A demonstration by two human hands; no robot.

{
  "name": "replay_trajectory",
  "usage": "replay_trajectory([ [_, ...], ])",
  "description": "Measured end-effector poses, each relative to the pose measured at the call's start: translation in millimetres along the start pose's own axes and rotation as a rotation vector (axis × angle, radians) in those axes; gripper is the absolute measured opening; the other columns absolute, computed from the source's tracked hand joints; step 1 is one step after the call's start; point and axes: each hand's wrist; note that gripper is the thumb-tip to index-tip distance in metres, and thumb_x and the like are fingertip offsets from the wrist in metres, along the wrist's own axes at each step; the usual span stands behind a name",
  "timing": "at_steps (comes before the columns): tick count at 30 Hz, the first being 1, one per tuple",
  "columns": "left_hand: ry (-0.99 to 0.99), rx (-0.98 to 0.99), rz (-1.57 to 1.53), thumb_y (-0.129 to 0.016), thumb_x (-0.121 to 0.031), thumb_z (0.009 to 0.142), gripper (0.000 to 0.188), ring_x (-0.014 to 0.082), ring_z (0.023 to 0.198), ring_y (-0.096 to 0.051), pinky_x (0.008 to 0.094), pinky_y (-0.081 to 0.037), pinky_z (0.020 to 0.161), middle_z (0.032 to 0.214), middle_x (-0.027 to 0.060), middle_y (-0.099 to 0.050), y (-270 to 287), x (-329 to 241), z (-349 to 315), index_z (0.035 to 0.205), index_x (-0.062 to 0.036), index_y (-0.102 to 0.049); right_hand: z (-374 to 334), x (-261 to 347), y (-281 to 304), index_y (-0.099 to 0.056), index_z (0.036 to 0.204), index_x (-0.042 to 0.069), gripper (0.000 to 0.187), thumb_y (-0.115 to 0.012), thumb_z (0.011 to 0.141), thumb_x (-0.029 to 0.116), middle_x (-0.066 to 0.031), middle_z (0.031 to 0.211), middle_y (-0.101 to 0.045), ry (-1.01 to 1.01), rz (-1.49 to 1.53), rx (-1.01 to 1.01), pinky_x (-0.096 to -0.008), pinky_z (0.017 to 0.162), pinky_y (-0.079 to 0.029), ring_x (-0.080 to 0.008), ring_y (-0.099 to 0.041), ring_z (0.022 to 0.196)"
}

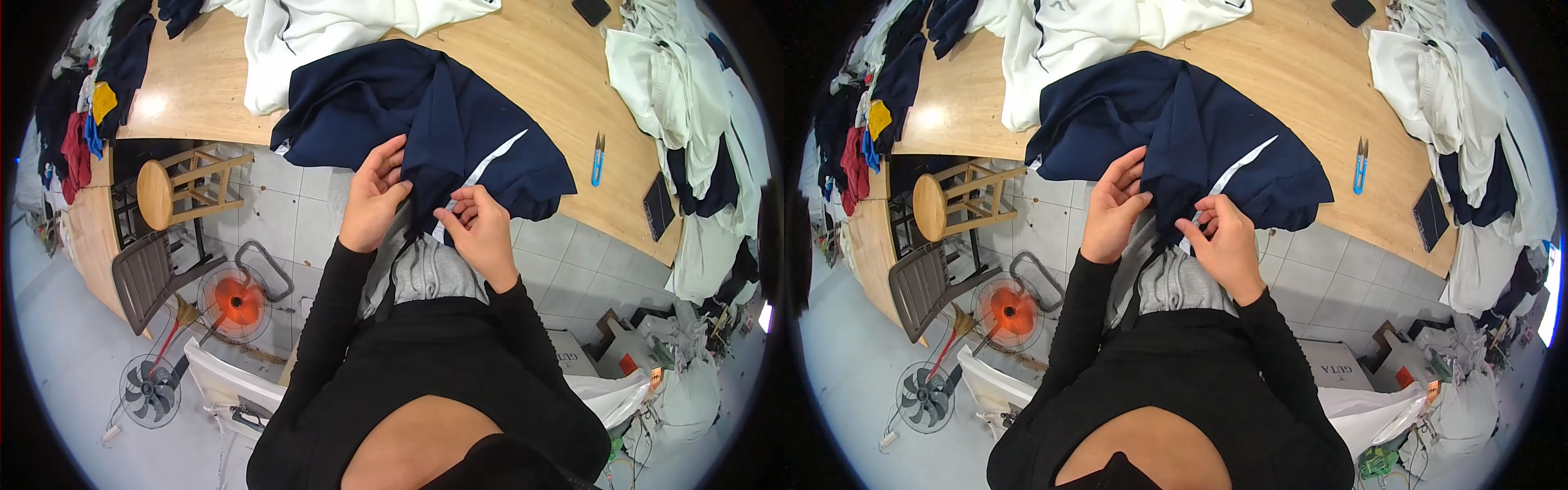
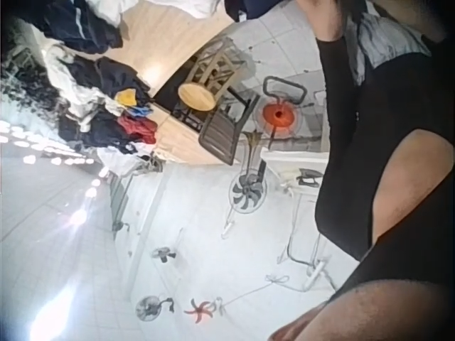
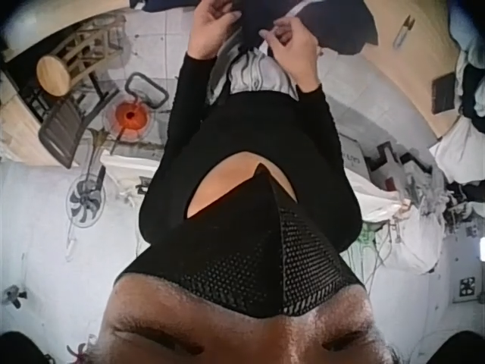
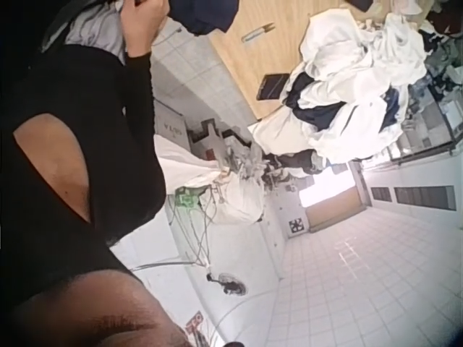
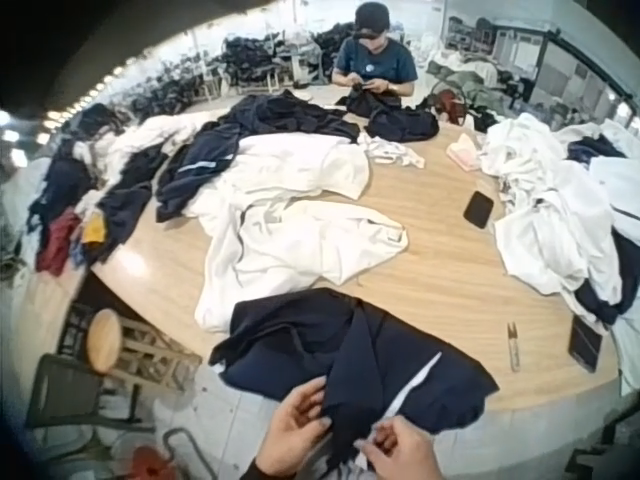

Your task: Trimming loose threads from a pair of dark blue shorts using thread snips.

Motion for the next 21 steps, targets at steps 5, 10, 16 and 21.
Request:
replay_trajectory([
  [5,0.053,-0.059,-0.005,-0.066,0.008,0.101,0.055,0.0116,0.119,-0.068,0.0249,-0.055,0.099,0.135,0.0085,-0.070,13.3,16.0,-10.5,0.154,0.0012,-0.055,12.1,-3.1,2.2,-0.071,0.117,-0.006,0.031,-0.085,0.095,0.011,-0.0144,0.090,-0.079,-0.255,0.236,0.031,-0.0276,0.064,-0.058,-0.0149,-0.076,0.073],
  [10,0.121,-0.121,-0.028,-0.066,0.007,0.102,0.045,0.0086,0.107,-0.071,0.0231,-0.056,0.090,0.127,0.0088,-0.074,5.9,21.8,-12.9,0.147,0.0039,-0.059,3.4,4.0,-6.9,-0.072,0.114,-0.003,0.020,-0.078,0.104,0.014,-0.0090,0.094,-0.077,-0.518,0.595,0.275,-0.0240,0.061,-0.055,-0.0120,-0.074,0.074],
  [16,0.148,-0.064,-0.175,-0.068,0.000,0.106,0.036,0.0073,0.099,-0.071,0.0233,-0.055,0.083,0.119,0.0056,-0.076,-3.8,20.3,-17.7,0.141,0.0005,-0.063,1.0,4.6,-19.2,-0.068,0.105,0.001,0.016,-0.076,0.105,0.015,-0.0008,0.093,-0.072,-0.381,0.762,0.018,-0.0223,0.068,-0.050,-0.0060,-0.067,0.080],
  [21,0.183,-0.052,-0.530,-0.064,-0.018,0.113,0.024,0.0151,0.103,-0.076,0.0337,-0.063,0.091,0.119,0.0069,-0.077,30.0,19.8,-11.9,0.132,-0.0037,-0.068,21.4,4.8,26.3,-0.065,0.126,0.003,0.016,-0.061,0.111,0.007,-0.0063,0.121,-0.072,-0.291,1.124,-0.336,-0.0297,0.095,-0.057,-0.0128,-0.070,0.104],
])
Point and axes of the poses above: each hand's wrist, its own z-axis towards the middle knuckle, its own y-axis out of the back of the hand, x = y × z
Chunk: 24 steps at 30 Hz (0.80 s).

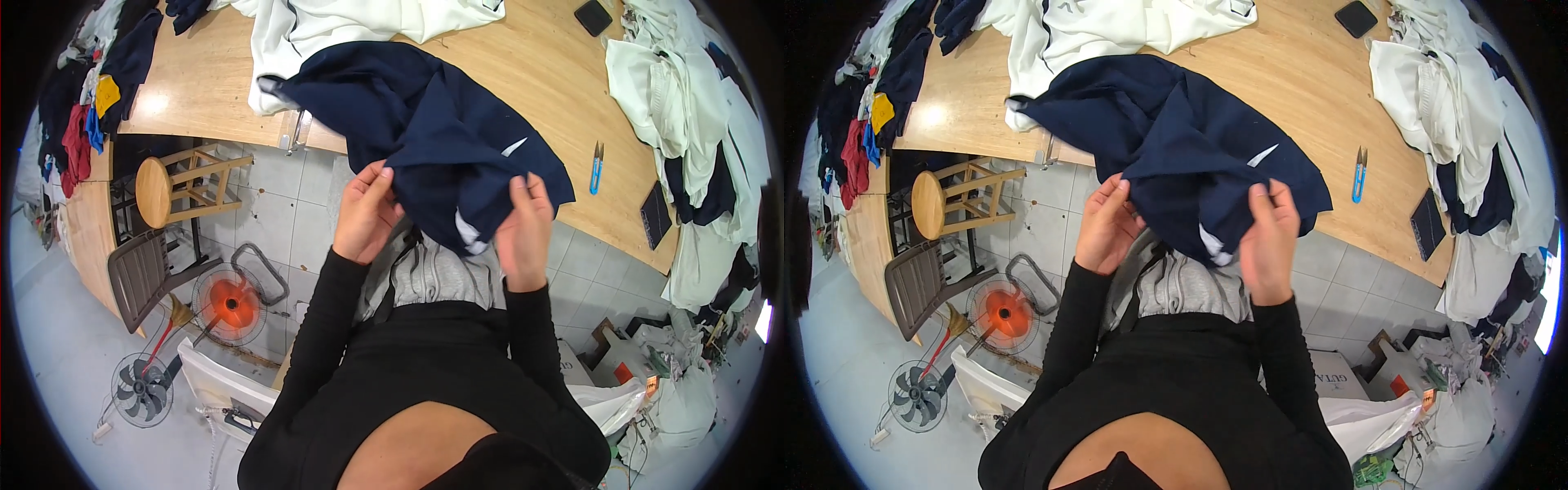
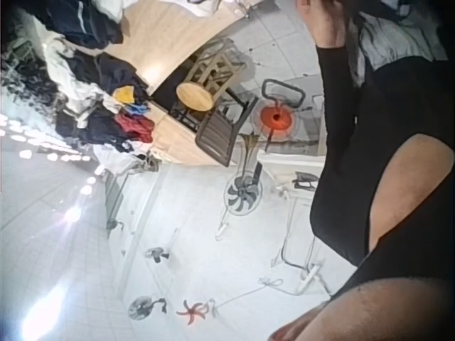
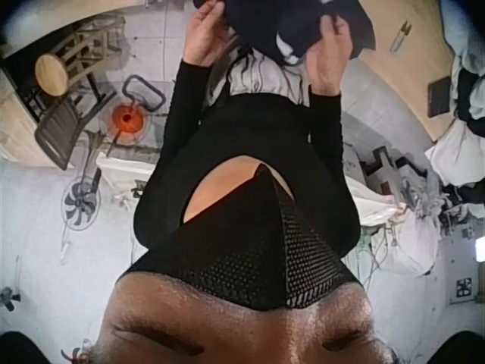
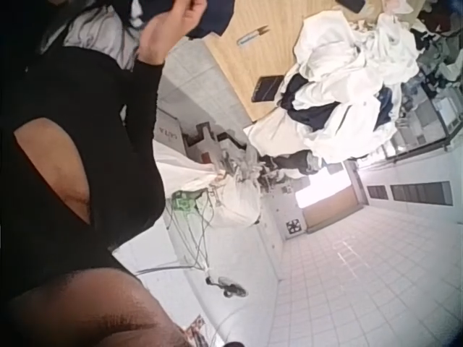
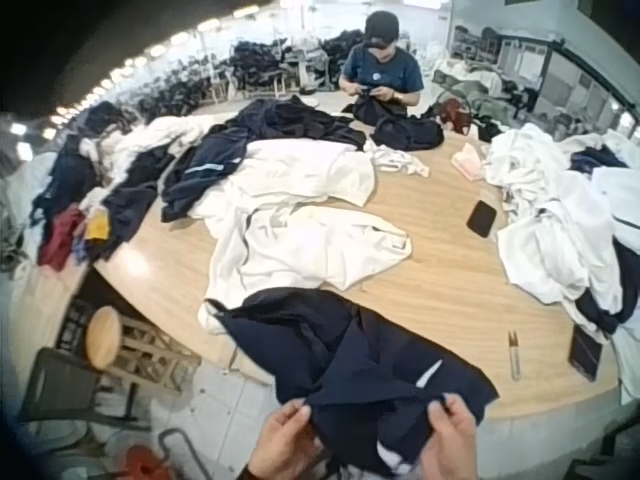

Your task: Trimming loose threads from a pair of dark blue shorts using thread snips.

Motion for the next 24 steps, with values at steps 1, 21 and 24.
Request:
replay_trajectory([
  [1,-0.011,-0.058,0.005,-0.060,-0.024,0.115,0.026,0.0182,0.105,-0.077,0.0372,-0.064,0.094,0.120,0.0088,-0.078,-12.5,-5.9,0.8,0.130,-0.0048,-0.069,2.1,17.0,3.8,-0.064,0.128,0.003,0.018,-0.060,0.111,0.008,-0.0077,0.122,-0.073,-0.040,0.023,0.001,-0.0313,0.095,-0.058,-0.0154,-0.072,0.106],
  [21,0.100,0.304,-0.417,-0.047,-0.040,0.119,0.043,0.0298,0.128,-0.072,0.0505,-0.053,0.116,0.133,0.0144,-0.077,-7.3,-42.4,0.0,0.127,-0.0078,-0.073,33.1,98.4,57.6,-0.067,0.135,0.001,0.027,-0.064,0.110,0.010,-0.0112,0.126,-0.075,-0.029,0.182,-0.051,-0.0412,0.091,-0.064,-0.0249,-0.078,0.105],
  [24,0.105,0.292,-0.487,-0.043,-0.037,0.120,0.042,0.0314,0.130,-0.070,0.0499,-0.051,0.119,0.137,0.0168,-0.075,-10.7,-43.3,1.5,0.137,-0.0073,-0.068,39.7,91.2,80.2,-0.064,0.140,0.000,0.031,-0.061,0.111,0.010,-0.0158,0.133,-0.074,-0.068,0.258,0.049,-0.0429,0.097,-0.063,-0.0274,-0.078,0.111],
])
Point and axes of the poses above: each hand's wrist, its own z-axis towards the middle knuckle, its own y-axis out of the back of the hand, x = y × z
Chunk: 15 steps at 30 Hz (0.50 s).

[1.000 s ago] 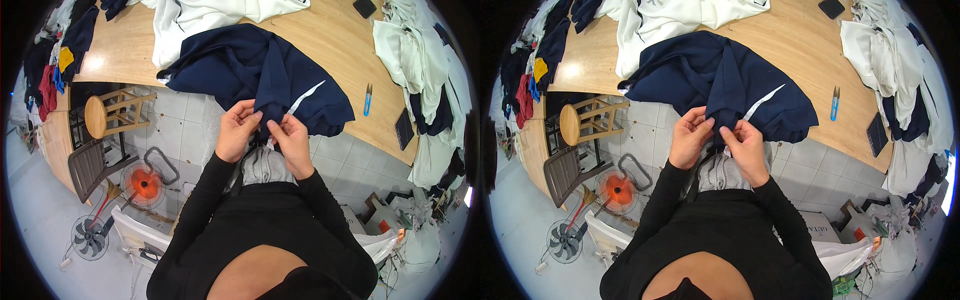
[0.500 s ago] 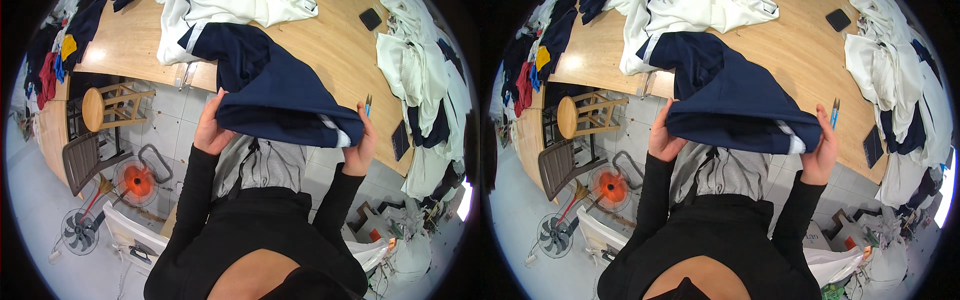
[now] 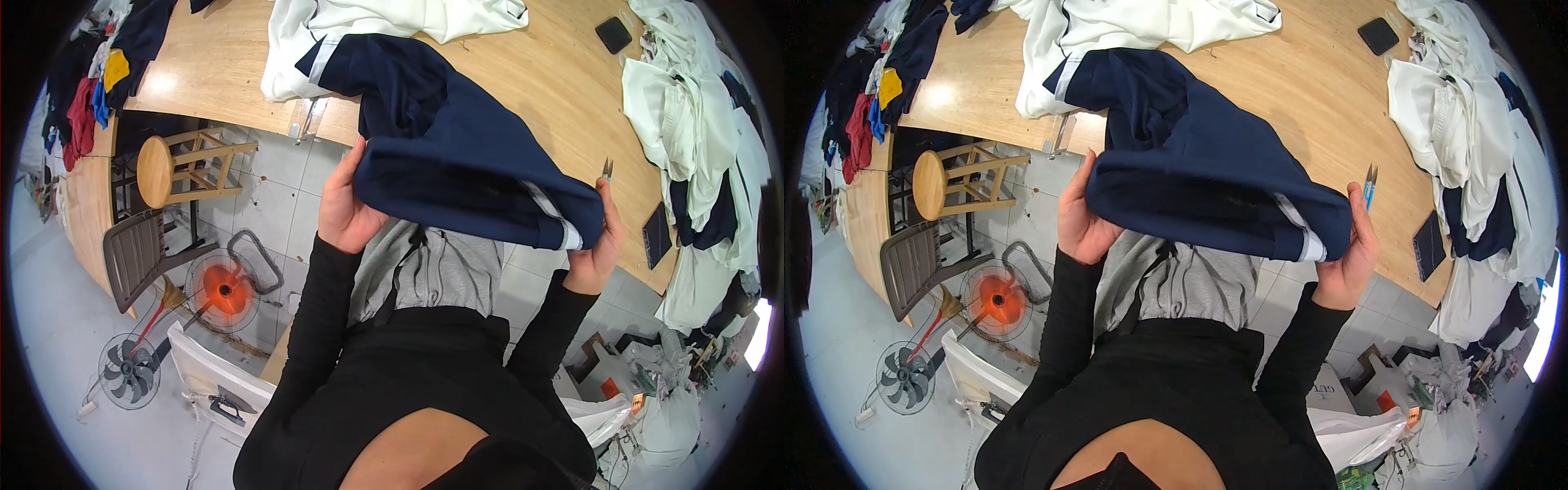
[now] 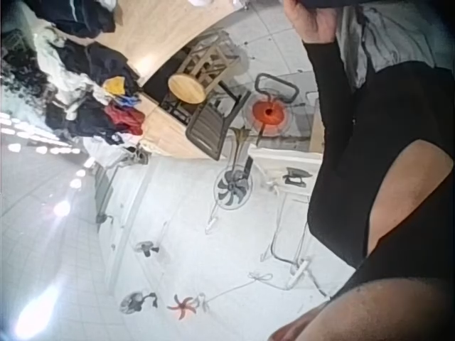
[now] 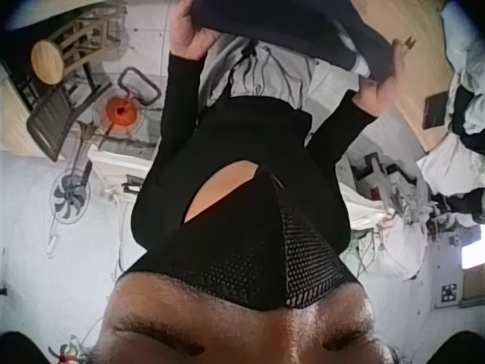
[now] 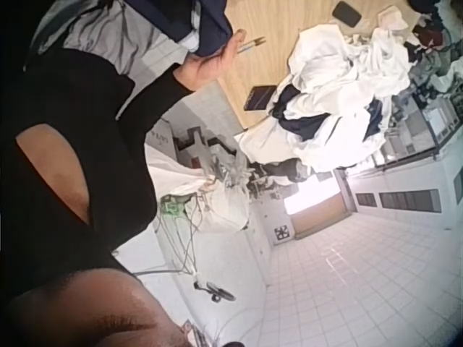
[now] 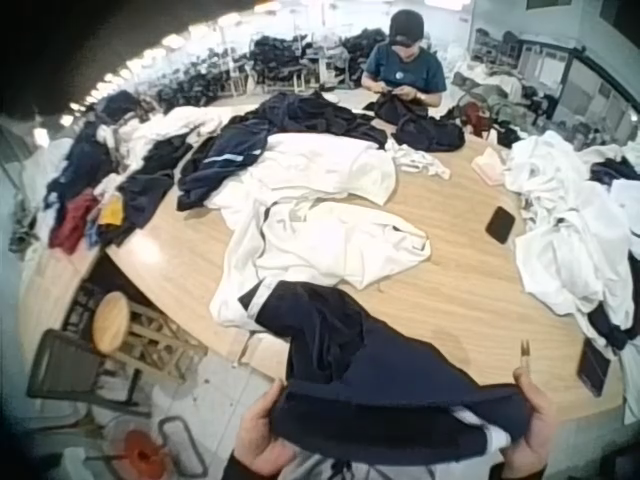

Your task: Trimming loose threads from a pair of dark blue shorts using thread snips.

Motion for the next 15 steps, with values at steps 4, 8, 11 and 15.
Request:
replay_trajectory([
  [4,-0.160,-0.075,-0.127,-0.052,-0.016,0.116,0.036,0.0315,0.136,-0.064,0.0488,-0.049,0.122,0.141,0.0192,-0.067,-1.3,1.5,8.5,0.149,-0.0036,-0.057,1.3,-10.0,-8.7,-0.055,0.154,-0.002,0.042,-0.055,0.113,0.010,-0.0207,0.145,-0.068,-0.044,0.096,0.044,-0.0462,0.111,-0.058,-0.0312,-0.071,0.129],
  [8,-0.279,-0.106,-0.316,-0.055,-0.001,0.111,0.041,0.0361,0.147,-0.053,0.0499,-0.044,0.128,0.154,0.0250,-0.055,10.9,-1.9,7.5,0.151,0.0056,-0.050,10.0,-20.5,-1.9,-0.044,0.161,-0.002,0.047,-0.049,0.115,0.007,-0.0195,0.149,-0.065,-0.056,0.214,0.060,-0.0438,0.115,-0.056,-0.0300,-0.067,0.135],
  [11,-0.269,-0.103,-0.337,-0.051,-0.002,0.112,0.043,0.0374,0.149,-0.051,0.0493,-0.043,0.129,0.158,0.0267,-0.051,19.6,-4.9,3.3,0.155,0.0063,-0.046,9.8,-23.8,-5.8,-0.047,0.158,-0.003,0.043,-0.047,0.114,0.001,-0.0209,0.145,-0.066,-0.069,0.269,0.109,-0.0405,0.114,-0.059,-0.0290,-0.068,0.132],
  [15,-0.268,-0.094,-0.382,-0.049,-0.003,0.114,0.045,0.0395,0.151,-0.048,0.0495,-0.044,0.128,0.162,0.0288,-0.048,25.3,-5.4,3.0,0.158,0.0054,-0.044,11.0,-26.0,-7.0,-0.050,0.153,-0.005,0.039,-0.046,0.114,-0.001,-0.0224,0.143,-0.066,-0.085,0.322,0.120,-0.0396,0.114,-0.060,-0.0288,-0.070,0.130],
])
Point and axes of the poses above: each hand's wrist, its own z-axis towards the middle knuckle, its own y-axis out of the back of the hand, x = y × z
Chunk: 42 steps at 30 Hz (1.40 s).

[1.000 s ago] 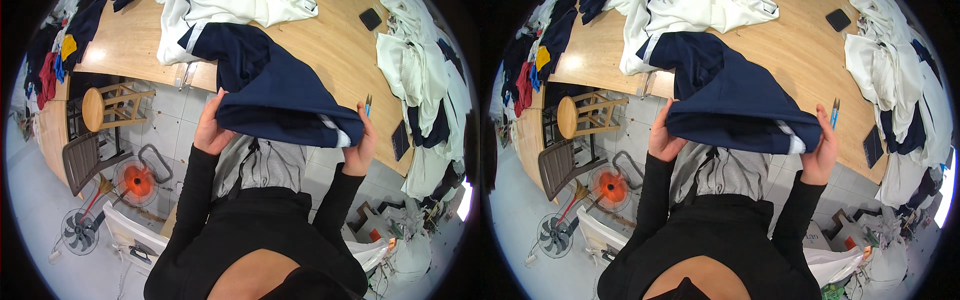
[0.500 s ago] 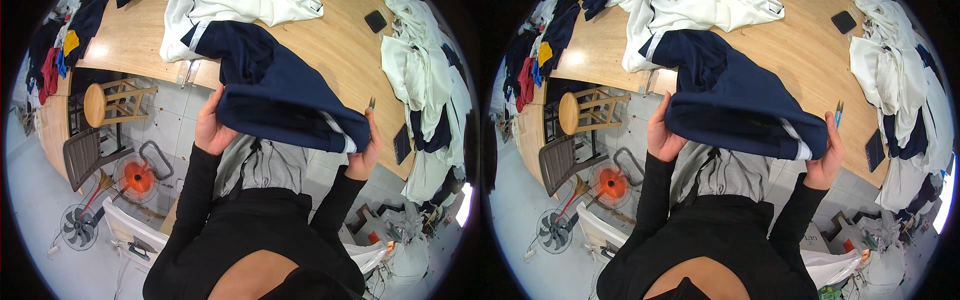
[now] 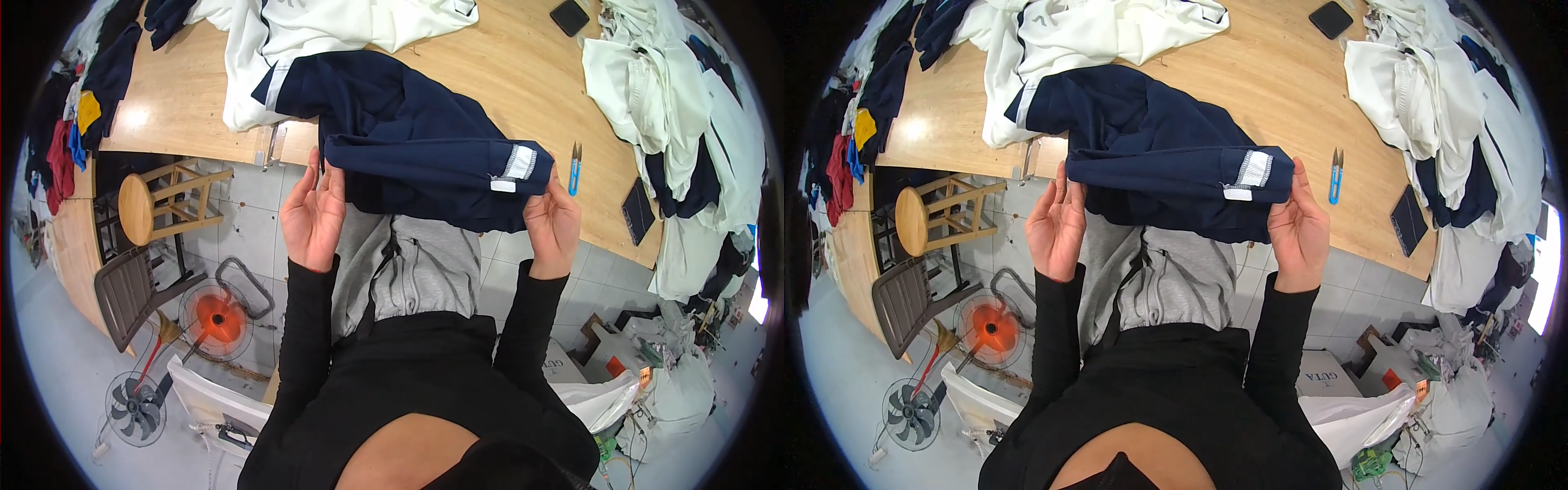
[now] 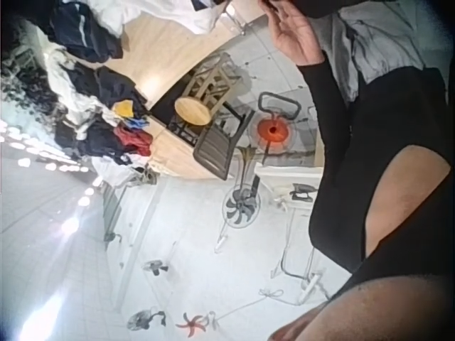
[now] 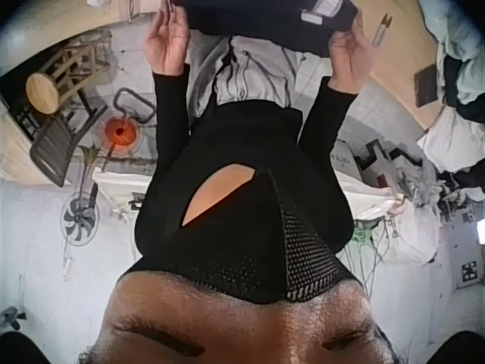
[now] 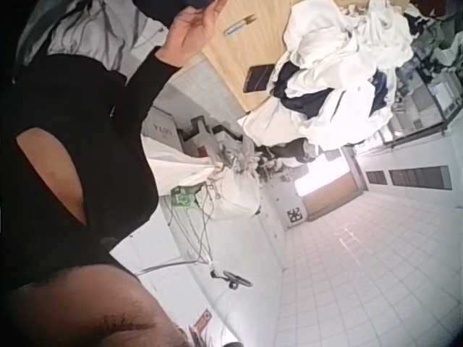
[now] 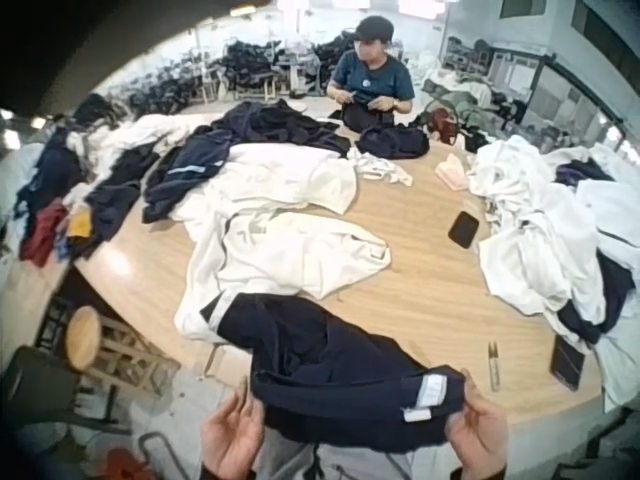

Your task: Trimming loose threads from a pair of dark blue shorts using thread snips.

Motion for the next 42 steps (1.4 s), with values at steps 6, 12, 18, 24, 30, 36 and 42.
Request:
replay_trajectory([
  [6,0.007,0.004,0.018,-0.050,0.001,0.113,0.042,0.0371,0.148,-0.053,0.0481,-0.046,0.128,0.156,0.0277,-0.052,-1.5,3.4,2.7,0.154,0.0052,-0.048,2.1,0.2,-2.6,-0.050,0.151,-0.008,0.037,-0.046,0.114,-0.001,-0.0218,0.142,-0.066,0.008,0.005,-0.065,-0.0387,0.114,-0.060,-0.0286,-0.070,0.130],
  [12,-0.009,0.014,0.035,-0.049,-0.002,0.114,0.041,0.0363,0.151,-0.051,0.0476,-0.046,0.127,0.161,0.0263,-0.051,5.6,4.8,2.2,0.154,0.0048,-0.050,6.1,-5.3,0.7,-0.050,0.150,-0.010,0.038,-0.044,0.115,0.001,-0.0225,0.141,-0.068,-0.052,-0.003,-0.019,-0.0372,0.113,-0.060,-0.0278,-0.070,0.131],
  [18,-0.064,-0.132,0.492,-0.061,-0.004,0.110,0.036,0.0266,0.130,-0.070,0.0412,-0.058,0.113,0.138,0.0162,-0.072,-10.1,20.3,-11.0,0.147,-0.0025,-0.058,-8.0,-35.0,-34.7,-0.065,0.140,-0.003,0.032,-0.054,0.113,0.011,-0.0107,0.133,-0.074,-0.165,-0.259,-0.198,-0.0322,0.099,-0.061,-0.0211,-0.074,0.119],
  [24,-0.180,-0.105,1.175,-0.069,0.001,0.103,0.028,0.0112,0.114,-0.068,0.0262,-0.056,0.098,0.122,0.0066,-0.071,-17.4,30.2,-28.5,0.131,-0.0014,-0.066,-23.8,-30.8,-61.4,-0.063,0.138,-0.001,0.032,-0.064,0.109,0.010,-0.0093,0.120,-0.074,-0.018,-0.686,-0.044,-0.0285,0.093,-0.059,-0.0165,-0.075,0.106],
  [30,0.052,0.216,1.460,-0.068,0.006,0.102,0.025,0.0082,0.103,-0.068,0.0241,-0.054,0.090,0.118,0.0032,-0.070,-43.8,94.6,-30.4,0.126,-0.0024,-0.069,-27.3,-81.0,-88.2,-0.067,0.133,0.000,0.046,-0.081,0.088,0.001,-0.0101,0.116,-0.076,0.294,-1.560,0.561,-0.0316,0.096,-0.056,-0.0218,-0.074,0.109],
  [36,-0.932,0.602,2.188,-0.073,0.008,0.085,0.040,0.0385,0.123,-0.069,0.0441,-0.053,0.108,0.126,0.0177,-0.074,-74.4,75.7,12.4,0.124,-0.0026,-0.073,-37.5,-48.5,-79.7,-0.077,0.116,-0.003,0.023,-0.074,0.092,-0.005,-0.0116,0.107,-0.078,0.468,-1.648,0.277,-0.0303,0.093,-0.054,-0.0202,-0.074,0.101],
  [42,-1.242,0.052,2.754,-0.083,-0.010,0.084,0.047,0.0354,0.120,-0.062,0.0534,-0.048,0.096,0.119,0.0109,-0.069,-69.0,-36.8,116.0,0.130,-0.0157,-0.074,-31.4,4.5,-120.4,-0.076,0.117,-0.003,0.024,-0.065,0.098,-0.010,-0.0090,0.105,-0.075,0.692,-1.769,0.270,-0.0281,0.087,-0.050,-0.0166,-0.068,0.094],
])
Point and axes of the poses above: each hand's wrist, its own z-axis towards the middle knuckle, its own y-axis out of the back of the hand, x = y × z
